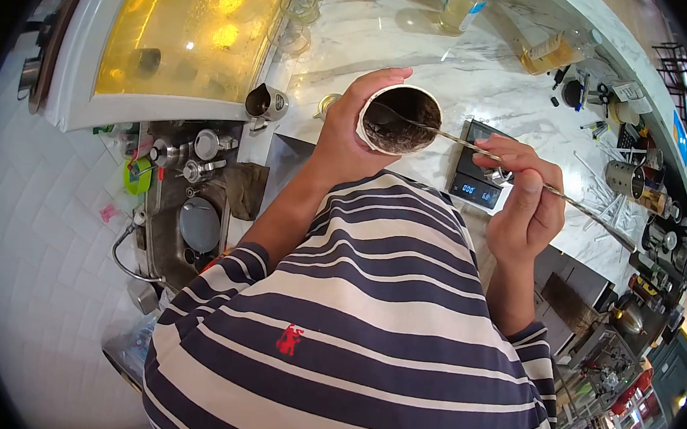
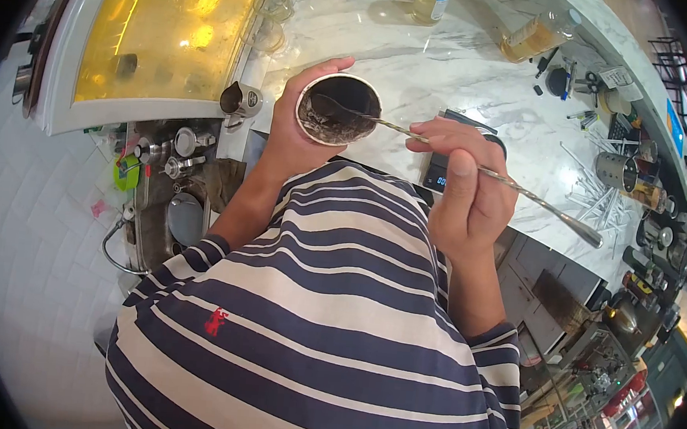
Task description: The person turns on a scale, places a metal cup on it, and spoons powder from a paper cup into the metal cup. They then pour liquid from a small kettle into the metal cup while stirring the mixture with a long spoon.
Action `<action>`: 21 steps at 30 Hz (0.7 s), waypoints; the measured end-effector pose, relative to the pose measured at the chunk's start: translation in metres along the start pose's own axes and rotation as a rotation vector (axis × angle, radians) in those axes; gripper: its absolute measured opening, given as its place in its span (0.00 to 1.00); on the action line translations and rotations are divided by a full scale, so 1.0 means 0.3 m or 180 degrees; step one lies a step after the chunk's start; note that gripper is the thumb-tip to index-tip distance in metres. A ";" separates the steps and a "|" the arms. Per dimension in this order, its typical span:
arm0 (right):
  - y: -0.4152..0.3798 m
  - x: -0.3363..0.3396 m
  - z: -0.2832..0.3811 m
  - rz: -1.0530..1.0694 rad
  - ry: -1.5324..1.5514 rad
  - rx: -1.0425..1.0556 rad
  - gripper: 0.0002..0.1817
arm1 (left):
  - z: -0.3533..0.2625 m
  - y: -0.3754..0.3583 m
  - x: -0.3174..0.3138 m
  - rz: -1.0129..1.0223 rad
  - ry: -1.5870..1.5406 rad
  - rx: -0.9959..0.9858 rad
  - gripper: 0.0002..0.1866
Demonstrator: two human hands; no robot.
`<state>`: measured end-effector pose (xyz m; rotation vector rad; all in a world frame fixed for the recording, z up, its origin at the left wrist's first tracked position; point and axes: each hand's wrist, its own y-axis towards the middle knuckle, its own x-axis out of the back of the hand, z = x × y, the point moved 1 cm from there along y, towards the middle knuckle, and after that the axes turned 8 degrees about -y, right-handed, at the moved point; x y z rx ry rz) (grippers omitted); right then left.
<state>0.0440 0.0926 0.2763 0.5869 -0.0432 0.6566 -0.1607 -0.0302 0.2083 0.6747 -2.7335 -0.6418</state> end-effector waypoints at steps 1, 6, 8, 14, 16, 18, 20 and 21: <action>-0.007 -0.010 -0.002 -0.0084 0.0139 -0.0169 0.14 | 0.007 0.000 0.011 0.0029 -0.0029 0.0016 0.48; -0.051 -0.036 -0.036 -0.0559 0.0602 -0.0960 0.16 | 0.039 -0.009 0.057 0.0247 -0.0147 0.0242 0.46; -0.079 -0.034 -0.086 -0.0708 0.0798 -0.1270 0.16 | 0.040 -0.019 0.072 0.0360 -0.0191 0.0536 0.45; -0.146 0.006 -0.142 -0.1133 0.1153 -0.1815 0.16 | 0.058 -0.037 0.079 0.0457 -0.0178 0.1044 0.44; -0.159 0.048 -0.130 -0.1261 0.1246 -0.1819 0.16 | 0.073 -0.039 0.062 0.0472 -0.0009 0.1140 0.43; -0.174 0.120 -0.115 -0.1487 0.1187 -0.1771 0.16 | 0.088 -0.047 0.037 0.0481 0.0070 0.1228 0.43; -0.202 0.209 -0.102 -0.1756 0.1031 -0.1757 0.16 | 0.109 -0.056 0.007 0.0478 0.0070 0.1294 0.42; -0.217 0.259 -0.098 -0.1902 0.0913 -0.1760 0.16 | 0.119 -0.059 -0.010 0.0389 0.0158 0.1132 0.42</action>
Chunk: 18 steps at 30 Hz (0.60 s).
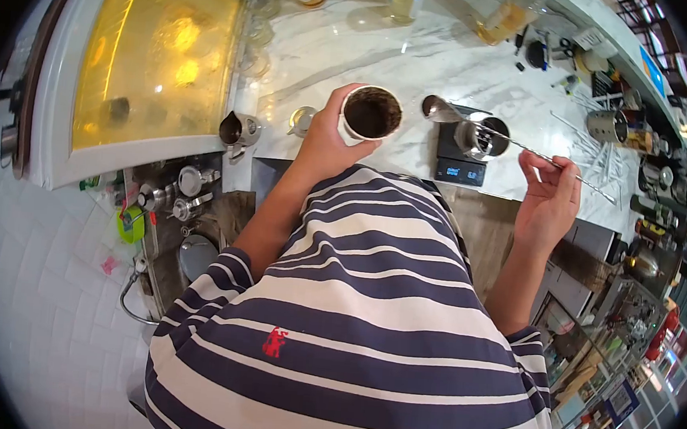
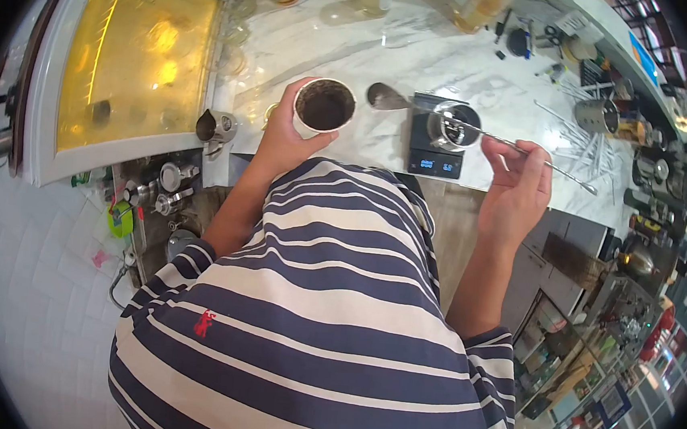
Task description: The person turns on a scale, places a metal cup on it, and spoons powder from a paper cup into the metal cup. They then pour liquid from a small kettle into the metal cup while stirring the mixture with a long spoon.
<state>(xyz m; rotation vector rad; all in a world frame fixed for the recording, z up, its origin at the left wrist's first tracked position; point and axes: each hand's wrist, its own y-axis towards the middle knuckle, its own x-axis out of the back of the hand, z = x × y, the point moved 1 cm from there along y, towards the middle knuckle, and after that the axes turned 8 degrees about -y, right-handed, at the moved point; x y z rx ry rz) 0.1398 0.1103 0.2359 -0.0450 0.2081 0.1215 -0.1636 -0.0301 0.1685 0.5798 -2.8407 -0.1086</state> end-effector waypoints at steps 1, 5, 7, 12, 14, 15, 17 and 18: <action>0.010 0.047 0.017 -0.0163 -0.0062 0.0048 0.16 | 0.007 0.001 -0.014 -0.0001 -0.0028 0.0027 0.42; 0.034 0.197 0.041 -0.0635 -0.0510 0.0172 0.16 | 0.022 0.014 -0.060 -0.0001 -0.0045 0.0091 0.41; 0.037 0.229 0.038 -0.0693 -0.0814 0.0250 0.16 | 0.016 0.022 -0.084 0.0030 -0.0064 0.0190 0.42; 0.026 0.281 0.013 -0.0262 -0.1365 0.0616 0.16 | 0.006 0.032 -0.155 0.0122 -0.0142 0.0334 0.44; 0.015 0.270 0.013 -0.0060 -0.1548 0.0658 0.16 | 0.005 0.026 -0.180 0.0153 -0.0130 0.0410 0.44; 0.011 0.263 0.012 0.0043 -0.1635 0.0682 0.16 | 0.004 0.020 -0.189 0.0154 -0.0112 0.0416 0.44; 0.005 0.253 0.019 0.0179 -0.1886 0.0718 0.18 | 0.003 0.013 -0.203 0.0151 -0.0076 0.0420 0.44; 0.004 0.250 0.029 0.0229 -0.2045 0.0780 0.18 | 0.004 0.010 -0.209 0.0151 -0.0079 0.0437 0.44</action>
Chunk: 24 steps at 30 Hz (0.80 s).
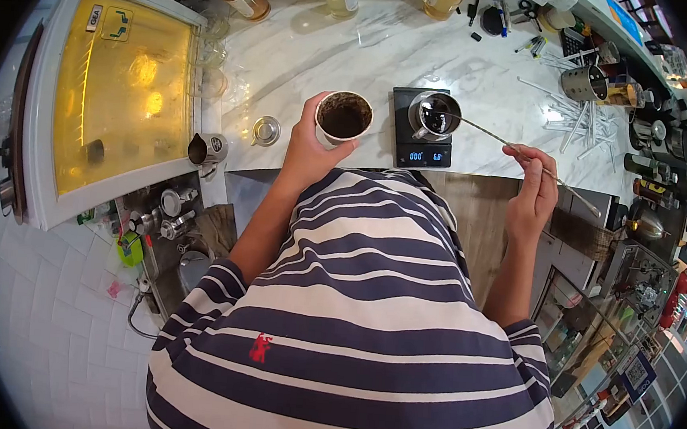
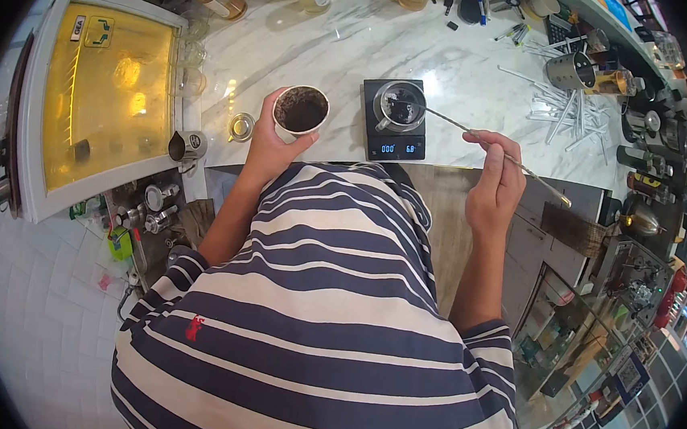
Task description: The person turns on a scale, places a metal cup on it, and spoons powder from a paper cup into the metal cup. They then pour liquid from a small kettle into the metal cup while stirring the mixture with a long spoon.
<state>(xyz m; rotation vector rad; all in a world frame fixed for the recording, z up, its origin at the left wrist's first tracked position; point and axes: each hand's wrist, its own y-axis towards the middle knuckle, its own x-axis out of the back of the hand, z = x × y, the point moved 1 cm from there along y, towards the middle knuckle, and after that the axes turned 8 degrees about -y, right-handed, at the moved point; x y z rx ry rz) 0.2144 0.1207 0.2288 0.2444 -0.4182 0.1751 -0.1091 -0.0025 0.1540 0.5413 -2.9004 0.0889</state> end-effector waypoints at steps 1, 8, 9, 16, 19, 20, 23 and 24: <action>0.002 0.005 0.007 0.0051 -0.0155 0.0072 0.18 | 0.003 -0.004 -0.003 -0.0001 -0.0004 0.0019 0.44; 0.009 0.020 0.034 0.0135 -0.0397 0.0377 0.18 | 0.010 -0.007 -0.032 0.0025 -0.0055 0.0038 0.44; 0.013 0.014 0.035 0.0028 -0.0274 0.0461 0.18 | 0.006 -0.002 -0.033 0.0024 -0.0053 0.0029 0.44; 0.034 0.024 0.083 -0.0367 -0.0374 0.0692 0.19 | -0.012 0.022 -0.041 -0.0060 0.0068 -0.0191 0.42; 0.062 0.033 0.078 -0.0478 0.0179 0.0286 0.19 | -0.027 0.032 -0.041 -0.0001 -0.0009 -0.0166 0.43; 0.072 0.032 0.070 -0.0519 0.0442 0.0184 0.19 | -0.034 0.039 -0.038 0.0017 -0.0041 -0.0158 0.44; 0.111 0.011 0.094 -0.0523 0.1078 -0.0141 0.18 | -0.060 0.060 -0.025 0.0063 -0.0040 -0.0218 0.44; 0.126 -0.005 0.104 -0.0462 0.1112 -0.0066 0.18 | -0.080 0.066 -0.022 0.0035 -0.0021 -0.0310 0.43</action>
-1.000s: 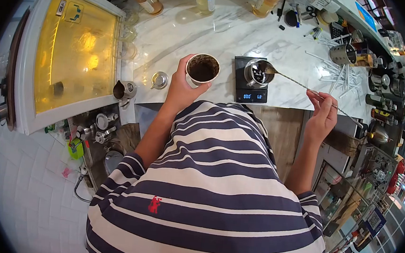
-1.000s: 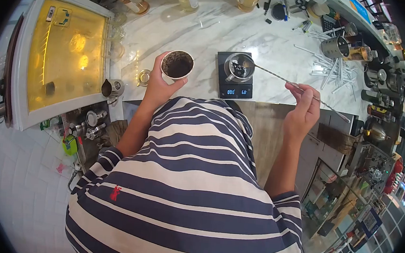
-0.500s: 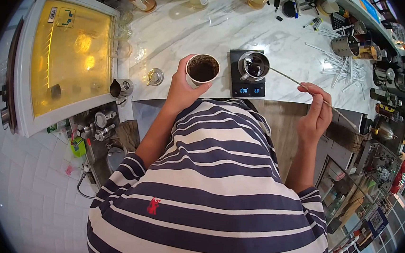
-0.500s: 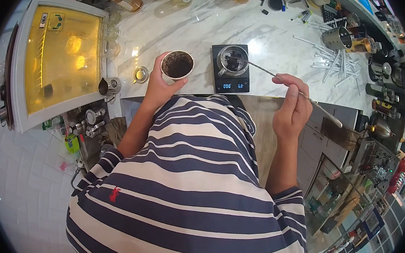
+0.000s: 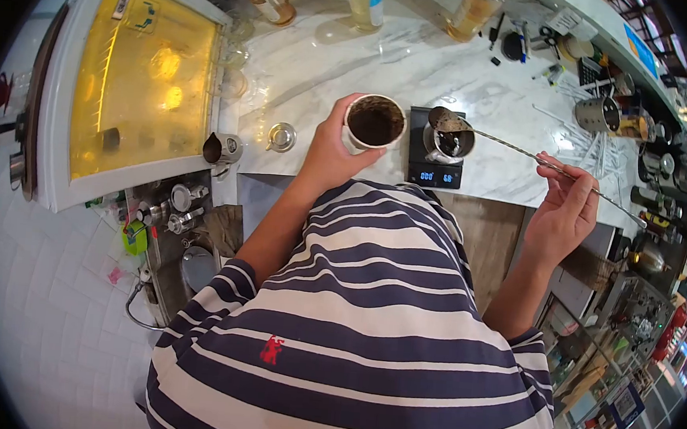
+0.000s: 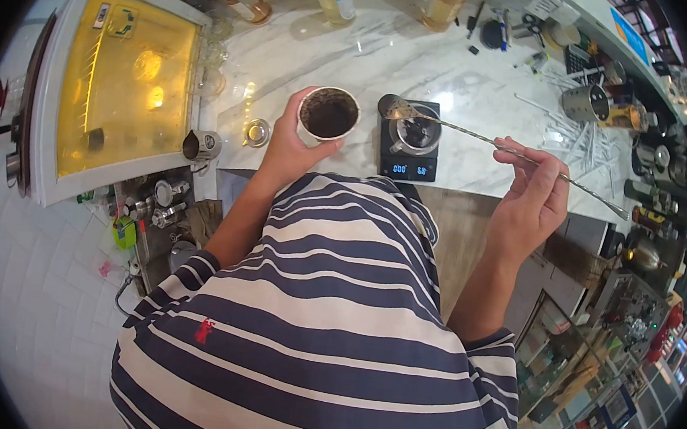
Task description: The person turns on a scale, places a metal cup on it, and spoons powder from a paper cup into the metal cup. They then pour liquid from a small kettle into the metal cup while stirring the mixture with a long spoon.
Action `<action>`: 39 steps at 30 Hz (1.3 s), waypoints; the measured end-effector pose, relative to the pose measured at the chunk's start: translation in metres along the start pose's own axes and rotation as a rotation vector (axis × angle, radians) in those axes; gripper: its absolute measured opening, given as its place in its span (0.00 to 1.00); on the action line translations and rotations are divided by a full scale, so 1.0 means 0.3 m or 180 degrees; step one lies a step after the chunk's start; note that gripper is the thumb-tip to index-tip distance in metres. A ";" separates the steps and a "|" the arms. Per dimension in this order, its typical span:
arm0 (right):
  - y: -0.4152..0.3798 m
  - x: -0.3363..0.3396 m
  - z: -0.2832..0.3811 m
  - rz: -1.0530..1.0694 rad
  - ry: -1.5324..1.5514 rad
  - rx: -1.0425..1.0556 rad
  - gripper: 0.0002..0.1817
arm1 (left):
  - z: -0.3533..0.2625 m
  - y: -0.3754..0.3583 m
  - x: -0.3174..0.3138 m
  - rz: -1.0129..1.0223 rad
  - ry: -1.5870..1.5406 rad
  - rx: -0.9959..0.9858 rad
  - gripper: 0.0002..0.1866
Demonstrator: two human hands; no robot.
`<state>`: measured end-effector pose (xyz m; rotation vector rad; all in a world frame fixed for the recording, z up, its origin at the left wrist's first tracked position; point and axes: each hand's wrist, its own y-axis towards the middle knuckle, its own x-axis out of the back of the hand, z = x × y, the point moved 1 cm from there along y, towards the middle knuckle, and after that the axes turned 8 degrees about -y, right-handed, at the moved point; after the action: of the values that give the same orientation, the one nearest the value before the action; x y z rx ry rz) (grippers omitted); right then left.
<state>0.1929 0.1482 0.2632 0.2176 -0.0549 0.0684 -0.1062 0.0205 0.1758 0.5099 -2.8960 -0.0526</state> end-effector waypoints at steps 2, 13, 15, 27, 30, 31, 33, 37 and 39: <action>0.014 -0.051 0.016 0.0127 0.0152 0.0066 0.19 | -0.024 0.015 0.015 -0.0016 0.0063 -0.0074 0.43; -0.007 -0.307 0.100 0.0932 0.0248 0.0878 0.17 | -0.093 0.027 0.129 -0.0239 -0.0100 -0.0603 0.47; -0.019 -0.346 0.110 0.0933 0.0109 0.1093 0.17 | -0.104 0.027 0.161 -0.0246 0.0143 -0.0714 0.48; -0.088 -0.548 0.123 0.0897 0.0017 0.1253 0.16 | -0.071 0.036 0.282 -0.0483 -0.0241 -0.0784 0.48; -0.120 -0.562 0.118 0.0986 -0.0117 0.1171 0.16 | -0.058 0.025 0.302 -0.0320 -0.0175 -0.0800 0.49; -0.131 -0.565 0.116 0.1037 -0.0163 0.1133 0.15 | -0.055 0.021 0.309 -0.0247 -0.0126 -0.0806 0.50; -0.149 -0.572 0.107 0.1004 -0.0153 0.1096 0.16 | -0.045 0.016 0.318 -0.0214 -0.0124 -0.0866 0.50; -0.178 -0.589 0.101 0.0939 -0.0202 0.1087 0.16 | -0.025 0.013 0.334 -0.0171 -0.0120 -0.0861 0.50; -0.191 -0.594 0.098 0.0953 -0.0204 0.1123 0.16 | -0.027 0.012 0.342 -0.0153 -0.0099 -0.0817 0.50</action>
<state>0.0183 0.0749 0.2685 0.5635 -0.1395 0.3710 -0.2001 -0.0110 0.2035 0.5346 -2.8474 -0.4364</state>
